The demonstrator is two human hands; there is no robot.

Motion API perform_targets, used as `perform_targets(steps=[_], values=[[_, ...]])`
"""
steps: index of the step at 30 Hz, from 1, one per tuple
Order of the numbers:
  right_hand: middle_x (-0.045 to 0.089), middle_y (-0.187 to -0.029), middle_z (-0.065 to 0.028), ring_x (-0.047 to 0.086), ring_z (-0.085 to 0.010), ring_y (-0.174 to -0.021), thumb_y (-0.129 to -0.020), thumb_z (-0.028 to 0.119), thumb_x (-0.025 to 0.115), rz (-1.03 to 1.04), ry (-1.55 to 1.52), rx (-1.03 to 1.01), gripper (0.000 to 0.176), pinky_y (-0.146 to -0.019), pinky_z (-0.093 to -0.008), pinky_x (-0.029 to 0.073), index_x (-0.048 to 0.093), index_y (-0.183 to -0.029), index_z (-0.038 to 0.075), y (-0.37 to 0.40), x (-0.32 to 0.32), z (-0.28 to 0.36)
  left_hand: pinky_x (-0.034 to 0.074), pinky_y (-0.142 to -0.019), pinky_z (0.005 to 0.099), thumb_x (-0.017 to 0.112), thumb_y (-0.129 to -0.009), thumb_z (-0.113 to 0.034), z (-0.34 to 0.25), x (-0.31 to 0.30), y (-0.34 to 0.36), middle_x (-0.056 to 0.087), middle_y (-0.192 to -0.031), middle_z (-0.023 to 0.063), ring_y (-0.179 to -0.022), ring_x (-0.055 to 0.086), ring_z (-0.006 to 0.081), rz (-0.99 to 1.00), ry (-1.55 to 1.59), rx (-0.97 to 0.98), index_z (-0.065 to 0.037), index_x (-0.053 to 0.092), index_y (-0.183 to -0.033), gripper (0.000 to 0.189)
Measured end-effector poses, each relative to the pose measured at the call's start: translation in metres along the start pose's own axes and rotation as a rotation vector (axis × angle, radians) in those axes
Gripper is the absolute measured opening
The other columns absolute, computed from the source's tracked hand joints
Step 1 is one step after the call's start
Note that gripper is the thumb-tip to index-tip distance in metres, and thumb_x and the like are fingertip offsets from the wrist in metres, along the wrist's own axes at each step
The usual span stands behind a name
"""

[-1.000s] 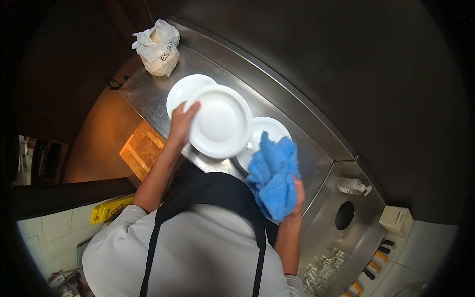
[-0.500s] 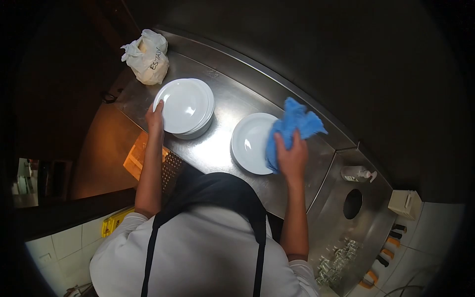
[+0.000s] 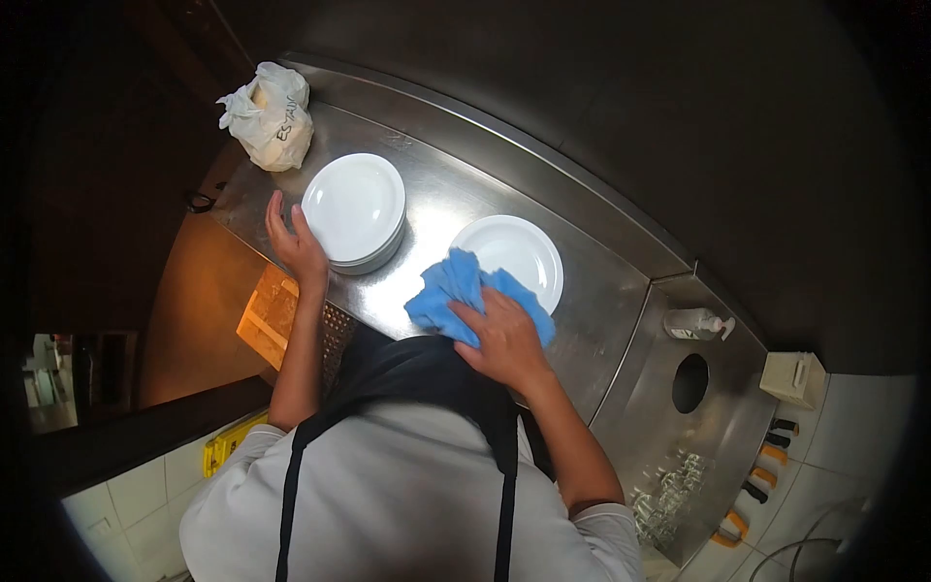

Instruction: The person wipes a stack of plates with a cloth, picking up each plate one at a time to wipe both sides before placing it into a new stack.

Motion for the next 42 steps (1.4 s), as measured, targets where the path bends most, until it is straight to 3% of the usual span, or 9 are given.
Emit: perform_targets(steps=[2,7,16,19,24,30,34,37,42], values=[[0.064,-0.121,-0.0252,0.059,-0.0414,-0.119,-0.07,0.026,0.081,-0.006,0.131,0.057,0.058,-0.104,-0.0491,0.045,0.069,-0.126,0.016,0.022,-0.015,-0.006,0.046,-0.102,0.0406,0.052,-0.101,-0.008,-0.053,-0.01,0.011,0.061,-0.133,0.0196,-0.118,0.06,0.0304,-0.021,0.128,0.162,0.004,0.062,-0.127,0.03],[0.065,-0.114,-0.0221,0.057,-0.0405,-0.115,-0.073,0.025,0.079,-0.17,0.402,0.268,0.048,-0.099,-0.0491,0.046,0.071,-0.118,0.01,0.026,-0.046,-0.054,0.051,-0.095,0.0388,0.054,-0.103,-0.015,-0.091,0.054,0.073,0.072,-0.111,0.0169,-0.104,0.069,0.0307,0.621,0.523,-0.005,0.004,0.068,-0.119,0.028],[0.065,-0.109,-0.0199,0.059,-0.0364,-0.108,-0.071,0.025,0.078,-0.264,0.173,0.0,0.045,-0.093,-0.0468,0.048,0.07,-0.111,0.007,-0.028,-0.002,-0.016,0.04,-0.111,0.0345,0.036,-0.109,-0.049,-0.059,0.169,0.145,0.061,-0.136,0.0209,-0.129,0.057,0.0309,1.164,0.526,-0.402,0.001,0.055,-0.14,0.062],[0.064,-0.107,-0.0196,0.059,-0.0367,-0.107,-0.069,0.026,0.08,-0.111,0.044,0.02,0.046,-0.091,-0.0467,0.049,0.071,-0.111,0.01,0.012,-0.004,-0.006,0.042,-0.109,0.035,0.037,-0.109,-0.048,-0.071,0.17,0.136,0.064,-0.132,0.0213,-0.126,0.059,0.0314,1.091,0.424,-0.071,-0.001,0.057,-0.138,0.059],[0.063,-0.104,-0.0212,0.06,-0.0382,-0.107,-0.064,0.026,0.083,-0.23,0.168,0.124,0.051,-0.093,-0.0468,0.048,0.074,-0.112,0.014,0.064,-0.033,-0.029,0.049,-0.099,0.0357,0.074,-0.09,-0.013,-0.086,0.168,0.132,0.07,-0.111,0.0145,-0.113,0.065,0.0233,1.049,0.337,-0.063,-0.001,0.061,-0.115,0.031],[0.065,-0.108,-0.0244,0.059,-0.0425,-0.108,-0.067,0.02,0.08,-0.593,0.276,0.31,0.051,-0.096,-0.0512,0.047,0.073,-0.117,0.012,0.072,-0.026,-0.066,0.052,-0.088,0.0351,0.072,-0.089,-0.011,-0.112,0.146,0.122,0.068,-0.103,0.0179,-0.098,0.068,0.0237,0.829,0.074,0.243,0.0,0.058,-0.109,0.027],[0.069,-0.113,-0.0227,0.062,-0.0388,-0.111,-0.082,0.015,0.072,-0.878,0.048,0.377,0.04,-0.099,-0.0458,0.048,0.069,-0.12,0.002,0.069,-0.035,-0.093,0.054,-0.075,0.0328,0.065,-0.095,-0.008,-0.126,0.132,0.125,0.069,-0.099,0.0148,-0.09,0.068,0.0183,0.885,0.424,-0.18,-0.004,0.046,-0.117,0.029],[0.068,-0.122,-0.017,0.062,-0.0313,-0.116,-0.09,0.017,0.066,-0.959,-0.79,0.531,0.039,-0.1,-0.0424,0.048,0.065,-0.124,-0.003,0.074,-0.041,-0.123,0.056,-0.068,0.0314,0.062,-0.098,-0.008,-0.121,0.128,0.124,0.069,-0.097,0.014,-0.077,0.069,0.0171,0.984,0.718,-0.397,-0.006,0.048,-0.114,0.021],[0.066,-0.126,-0.0156,0.066,-0.0252,-0.11,-0.097,0.04,0.053,-0.654,-1.661,0.263,0.058,-0.103,-0.0349,0.049,0.056,-0.136,-0.002,0.031,-0.072,-0.084,0.055,-0.089,0.0305,0.061,-0.1,-0.011,-0.139,0.115,0.141,0.067,-0.113,0.0127,-0.103,0.065,0.0157,1.404,0.718,-0.387,-0.005,0.04,-0.142,0.047]])
Point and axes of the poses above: each hand's wrist, its own y-axis away from the middle knuckle, its own x-axis out of the palm, z = x × y, the point moved 6 cm from there along -y, towards the middle knuckle
